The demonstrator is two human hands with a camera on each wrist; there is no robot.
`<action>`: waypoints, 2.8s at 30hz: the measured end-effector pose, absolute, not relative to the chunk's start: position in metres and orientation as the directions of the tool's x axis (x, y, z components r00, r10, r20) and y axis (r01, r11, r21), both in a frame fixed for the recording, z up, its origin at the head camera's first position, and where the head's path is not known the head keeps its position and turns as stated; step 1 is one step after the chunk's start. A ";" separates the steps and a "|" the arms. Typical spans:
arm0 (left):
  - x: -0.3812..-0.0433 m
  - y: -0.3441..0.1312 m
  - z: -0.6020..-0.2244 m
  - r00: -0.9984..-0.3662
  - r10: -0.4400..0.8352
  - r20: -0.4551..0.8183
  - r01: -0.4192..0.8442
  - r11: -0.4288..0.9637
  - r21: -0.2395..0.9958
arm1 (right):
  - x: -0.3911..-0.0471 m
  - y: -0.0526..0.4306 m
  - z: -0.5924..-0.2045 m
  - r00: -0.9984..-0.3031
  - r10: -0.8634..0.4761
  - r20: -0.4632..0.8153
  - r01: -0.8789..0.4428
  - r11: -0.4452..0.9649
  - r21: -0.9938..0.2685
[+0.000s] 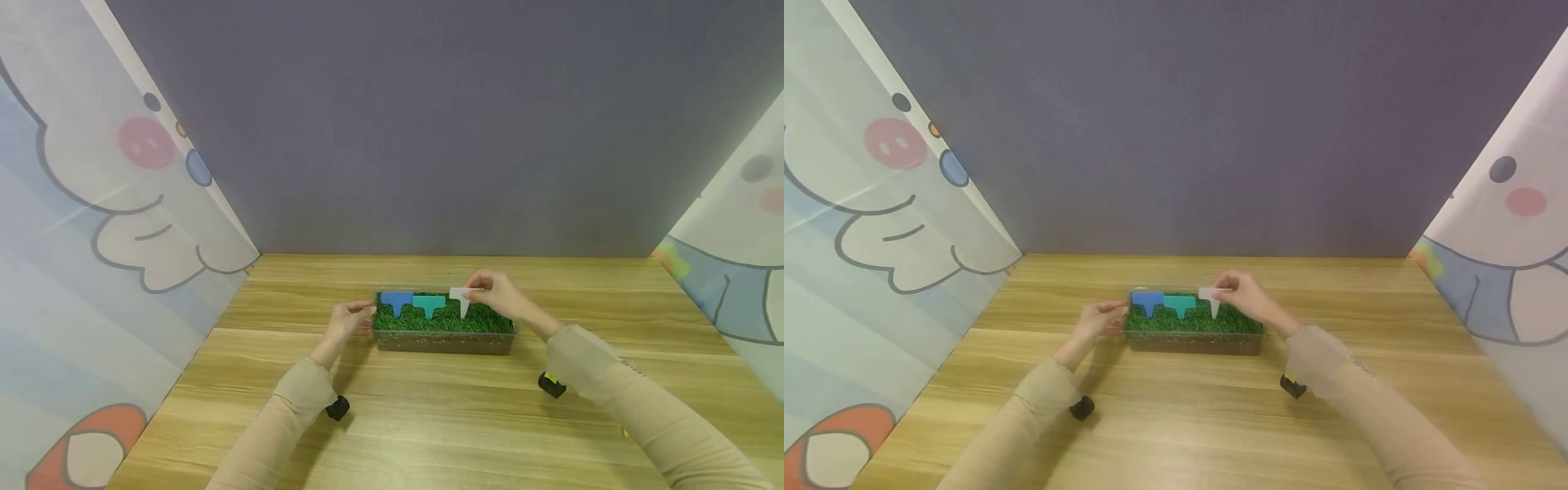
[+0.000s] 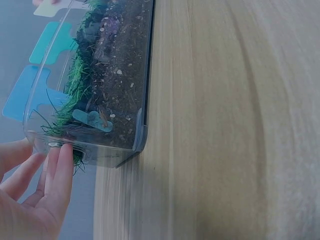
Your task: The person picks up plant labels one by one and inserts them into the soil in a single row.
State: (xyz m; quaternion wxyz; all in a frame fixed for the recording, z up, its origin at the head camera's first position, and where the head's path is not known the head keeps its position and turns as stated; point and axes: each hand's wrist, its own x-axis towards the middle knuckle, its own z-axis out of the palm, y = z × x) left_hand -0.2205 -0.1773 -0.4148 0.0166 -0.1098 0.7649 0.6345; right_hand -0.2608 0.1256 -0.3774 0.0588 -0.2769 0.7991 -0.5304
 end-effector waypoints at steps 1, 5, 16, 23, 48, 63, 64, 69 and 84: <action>-0.220 -0.177 -0.414 -0.976 -0.145 -0.162 -0.187 0.173 0.967 | -0.260 0.125 -0.378 -0.837 -0.509 0.200 -0.383 0.284 -0.879; -0.219 -0.177 -0.413 -0.977 -0.140 -0.159 -0.183 0.180 0.966 | -0.258 0.125 -0.378 -0.822 -0.532 0.202 -0.399 0.286 -0.871; -0.218 -0.178 -0.414 -0.976 -0.143 -0.165 -0.189 0.177 0.966 | -0.258 0.122 -0.384 -0.820 -0.547 0.169 -0.383 0.305 -0.872; -0.219 -0.178 -0.413 -0.975 -0.148 -0.168 -0.194 0.186 0.963 | -0.259 0.121 -0.386 -0.824 -0.548 0.148 -0.369 0.320 -0.873; -0.219 -0.178 -0.414 -0.977 -0.148 -0.154 -0.180 0.174 0.968 | -0.256 0.120 -0.391 -0.816 -0.546 0.192 -0.414 0.319 -0.853; -0.219 -0.178 -0.415 -0.975 -0.150 -0.164 -0.189 0.176 0.966 | -0.256 0.119 -0.392 -0.819 -0.545 0.181 -0.405 0.325 -0.854; -0.219 -0.178 -0.415 -0.974 -0.152 -0.168 -0.194 0.174 0.965 | -0.256 0.119 -0.392 -0.820 -0.544 0.179 -0.403 0.326 -0.855; -0.218 -0.178 -0.415 -0.973 -0.152 -0.175 -0.199 0.164 0.966 | -0.256 0.120 -0.393 -0.827 -0.536 0.168 -0.394 0.341 -0.854; -0.219 -0.175 -0.415 -0.976 -0.148 -0.162 -0.185 0.162 0.969 | -0.253 0.124 -0.383 -0.862 -0.495 0.105 -0.346 0.426 -0.836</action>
